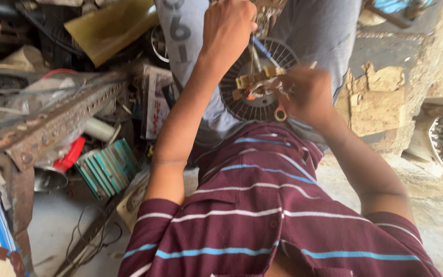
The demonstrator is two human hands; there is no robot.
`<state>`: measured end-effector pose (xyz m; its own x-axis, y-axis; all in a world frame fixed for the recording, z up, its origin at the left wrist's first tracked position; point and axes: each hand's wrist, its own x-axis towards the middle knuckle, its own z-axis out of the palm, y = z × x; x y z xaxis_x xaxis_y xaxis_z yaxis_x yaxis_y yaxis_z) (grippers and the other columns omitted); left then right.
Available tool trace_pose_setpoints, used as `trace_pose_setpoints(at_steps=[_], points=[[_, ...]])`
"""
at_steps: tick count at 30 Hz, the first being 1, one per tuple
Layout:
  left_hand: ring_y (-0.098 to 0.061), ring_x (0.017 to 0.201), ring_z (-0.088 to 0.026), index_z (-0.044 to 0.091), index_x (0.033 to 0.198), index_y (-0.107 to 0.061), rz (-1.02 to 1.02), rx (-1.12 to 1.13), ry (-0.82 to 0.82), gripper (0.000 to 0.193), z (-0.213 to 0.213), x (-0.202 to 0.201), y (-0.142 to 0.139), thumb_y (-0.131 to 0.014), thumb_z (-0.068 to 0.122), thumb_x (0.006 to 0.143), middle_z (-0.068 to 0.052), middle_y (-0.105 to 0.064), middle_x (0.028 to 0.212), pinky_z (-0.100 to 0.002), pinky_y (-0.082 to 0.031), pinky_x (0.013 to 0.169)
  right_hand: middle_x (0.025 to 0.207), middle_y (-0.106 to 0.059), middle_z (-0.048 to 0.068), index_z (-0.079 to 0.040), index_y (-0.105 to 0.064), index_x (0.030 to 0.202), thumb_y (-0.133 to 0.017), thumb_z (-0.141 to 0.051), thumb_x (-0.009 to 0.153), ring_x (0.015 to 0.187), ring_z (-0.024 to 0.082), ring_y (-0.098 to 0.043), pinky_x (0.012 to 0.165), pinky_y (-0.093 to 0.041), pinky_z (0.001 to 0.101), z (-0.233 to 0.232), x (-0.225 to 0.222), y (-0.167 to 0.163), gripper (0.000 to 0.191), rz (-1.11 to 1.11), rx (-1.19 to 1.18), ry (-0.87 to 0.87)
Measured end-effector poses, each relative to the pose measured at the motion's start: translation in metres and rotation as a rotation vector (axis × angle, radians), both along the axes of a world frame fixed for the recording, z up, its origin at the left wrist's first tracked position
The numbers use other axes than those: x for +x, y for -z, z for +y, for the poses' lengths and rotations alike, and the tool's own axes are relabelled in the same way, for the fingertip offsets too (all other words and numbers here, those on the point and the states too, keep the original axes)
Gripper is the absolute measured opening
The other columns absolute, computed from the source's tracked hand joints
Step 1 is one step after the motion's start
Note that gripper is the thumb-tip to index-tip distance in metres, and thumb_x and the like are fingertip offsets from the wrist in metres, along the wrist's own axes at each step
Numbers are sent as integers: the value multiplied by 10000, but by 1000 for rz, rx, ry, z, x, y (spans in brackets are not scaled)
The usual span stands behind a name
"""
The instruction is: The person sits on the floor and uses a screwdriver to adjust and tighten components on a small electrical motor or fan assembly. They repeatedly rotate the motor housing and manipulate internal parts with both hands.
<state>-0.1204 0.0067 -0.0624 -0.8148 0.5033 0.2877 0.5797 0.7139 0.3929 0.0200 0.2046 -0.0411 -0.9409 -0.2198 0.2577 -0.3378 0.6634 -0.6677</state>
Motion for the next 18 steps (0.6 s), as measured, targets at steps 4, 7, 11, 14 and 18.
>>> trace_pose_setpoints(at_steps=[4, 7, 11, 14, 18], points=[[-708, 805, -266, 38, 743, -700, 241, 69, 2, 123, 20, -2, -18, -780, 123, 780, -99, -649, 835, -464, -521, 741, 746, -642, 119, 38, -699, 899, -830, -193, 926, 643, 231, -560, 645, -473, 355, 16, -86, 23, 267, -296, -78, -126], [-680, 781, -248, 32, 808, -682, 132, 41, 22, 160, 18, 31, -34, -732, 116, 934, -110, -612, 818, -473, -481, 716, 865, -708, 63, 16, -702, 1033, -748, -70, 887, 761, 137, -612, 733, -512, 310, 14, -114, 43, 175, -488, -460, -413], [-648, 794, -225, 5, 977, -693, -18, -117, 171, 137, 1, 108, -47, -630, 126, 972, -72, -596, 838, -423, -462, 764, 910, -724, 59, 13, -736, 998, -730, -41, 883, 820, 153, -674, 772, -542, 300, 24, -113, 40, 128, -462, -347, -604], [-660, 850, -214, 87, 869, -678, -54, -248, 319, 62, -1, 149, -46, -621, 91, 894, -53, -614, 873, -389, -463, 781, 954, -724, 77, -22, -773, 1039, -727, -24, 897, 841, 196, -692, 752, -542, 317, 28, -92, 25, 149, -343, -205, -575], [-645, 833, -219, 80, 887, -708, -118, -87, 306, 74, -19, 161, -49, -673, 123, 837, -53, -609, 870, -384, -457, 768, 873, -693, 130, 14, -724, 964, -794, -45, 785, 808, 349, -680, 650, -504, 430, 8, -30, 13, 201, 454, 137, -21]])
